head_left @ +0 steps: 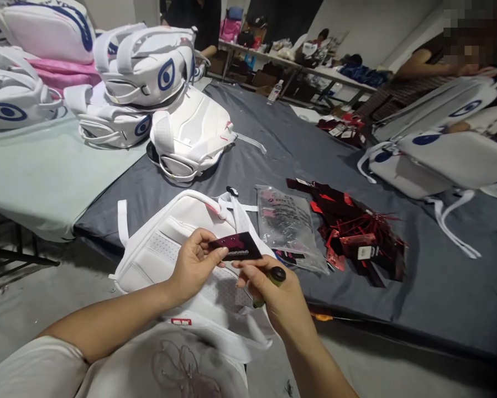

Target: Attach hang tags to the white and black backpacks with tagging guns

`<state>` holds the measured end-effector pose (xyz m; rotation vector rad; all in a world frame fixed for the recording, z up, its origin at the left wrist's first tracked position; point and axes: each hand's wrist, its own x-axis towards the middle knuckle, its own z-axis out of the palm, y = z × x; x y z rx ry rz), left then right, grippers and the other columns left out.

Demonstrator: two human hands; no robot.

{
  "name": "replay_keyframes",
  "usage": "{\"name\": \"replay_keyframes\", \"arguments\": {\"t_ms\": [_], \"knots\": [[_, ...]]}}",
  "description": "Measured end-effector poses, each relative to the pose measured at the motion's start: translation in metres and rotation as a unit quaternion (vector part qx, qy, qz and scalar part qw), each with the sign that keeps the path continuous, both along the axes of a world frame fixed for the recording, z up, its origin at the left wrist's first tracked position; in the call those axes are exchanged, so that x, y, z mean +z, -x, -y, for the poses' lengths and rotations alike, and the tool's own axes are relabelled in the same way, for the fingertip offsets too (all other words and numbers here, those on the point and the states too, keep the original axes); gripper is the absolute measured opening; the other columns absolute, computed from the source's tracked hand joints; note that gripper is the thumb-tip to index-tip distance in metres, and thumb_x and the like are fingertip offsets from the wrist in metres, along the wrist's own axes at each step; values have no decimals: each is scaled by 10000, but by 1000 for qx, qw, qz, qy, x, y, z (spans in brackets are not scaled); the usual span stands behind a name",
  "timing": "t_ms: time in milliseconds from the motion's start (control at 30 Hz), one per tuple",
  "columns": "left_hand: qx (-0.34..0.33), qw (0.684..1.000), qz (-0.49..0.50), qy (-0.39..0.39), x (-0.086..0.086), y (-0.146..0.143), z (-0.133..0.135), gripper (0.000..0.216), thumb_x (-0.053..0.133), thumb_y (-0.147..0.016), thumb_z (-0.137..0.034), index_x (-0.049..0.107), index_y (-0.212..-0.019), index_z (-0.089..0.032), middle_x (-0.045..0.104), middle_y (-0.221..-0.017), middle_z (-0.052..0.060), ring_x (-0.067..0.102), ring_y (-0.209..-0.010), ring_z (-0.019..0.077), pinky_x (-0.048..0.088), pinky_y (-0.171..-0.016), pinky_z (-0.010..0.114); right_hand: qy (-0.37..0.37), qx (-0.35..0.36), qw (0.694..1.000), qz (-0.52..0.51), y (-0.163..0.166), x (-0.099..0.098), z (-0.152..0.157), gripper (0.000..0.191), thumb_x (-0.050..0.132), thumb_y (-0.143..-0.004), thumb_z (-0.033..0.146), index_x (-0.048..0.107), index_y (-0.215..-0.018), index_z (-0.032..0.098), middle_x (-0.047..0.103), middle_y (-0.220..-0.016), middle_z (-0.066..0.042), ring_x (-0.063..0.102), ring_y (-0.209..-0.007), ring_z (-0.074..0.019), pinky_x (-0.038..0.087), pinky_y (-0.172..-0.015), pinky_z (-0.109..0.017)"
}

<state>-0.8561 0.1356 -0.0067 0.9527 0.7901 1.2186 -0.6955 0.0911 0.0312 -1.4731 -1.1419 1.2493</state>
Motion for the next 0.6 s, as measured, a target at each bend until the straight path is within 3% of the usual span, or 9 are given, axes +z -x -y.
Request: {"name": "replay_keyframes", "arguments": {"t_ms": [133,233,333,400,467,533,600], "knots": [[4,1000,12,23,-9,5,6,376,789,-761,-476,562,-819,-182,672,-781,-6,669,-697,121,612,-619,234,-47,-73,996,-14,19,-6,-11,355,794,-761,444,587,-937,215,675,-722,15,613,-559,-119,419,-501,-211],[15,1000,-8,5,-15,10,7,335,736,-825,-470,559,-838,-186,684,-797,-2,650,-625,106,593,-594,231,-51,-55,997,20,30,-3,-16,306,748,-807,458,585,-868,206,650,-647,14,620,-561,-132,425,-508,-222],[45,981,-109,-156,-18,28,-2,270,659,-904,-439,582,-993,-196,720,-966,56,711,-828,173,610,-761,313,-95,-49,989,98,32,5,-21,286,672,-876,456,583,-777,203,659,-616,-6,625,-581,-142,435,-534,-237],[104,914,-238,-311,-19,52,-14,392,668,-896,-453,569,-1185,-207,662,-1248,134,619,-1203,283,512,-1036,484,-163,-89,965,183,26,12,-29,222,660,-893,408,598,-816,209,663,-624,9,610,-555,-132,433,-544,-241],[128,825,-394,-385,-23,78,-28,491,686,-876,-466,557,-1284,-226,483,-1486,174,358,-1446,384,304,-1159,653,-237,-105,924,281,20,18,-42,148,652,-897,354,629,-871,210,661,-638,25,598,-541,-122,433,-559,-238],[88,767,-506,-385,-29,101,-39,380,655,-907,-389,598,-1243,-222,348,-1574,187,284,-1474,415,302,-1137,688,-271,-41,893,356,18,21,-57,92,628,-898,292,659,-908,205,686,-692,17,621,-583,-125,439,-591,-234],[48,749,-534,-389,-36,115,-43,255,618,-927,-263,618,-1173,-193,297,-1585,202,364,-1433,391,419,-1093,611,-236,81,870,424,25,21,-71,104,593,-878,190,681,-931,205,727,-785,-4,663,-675,-141,436,-630,-231]]}}
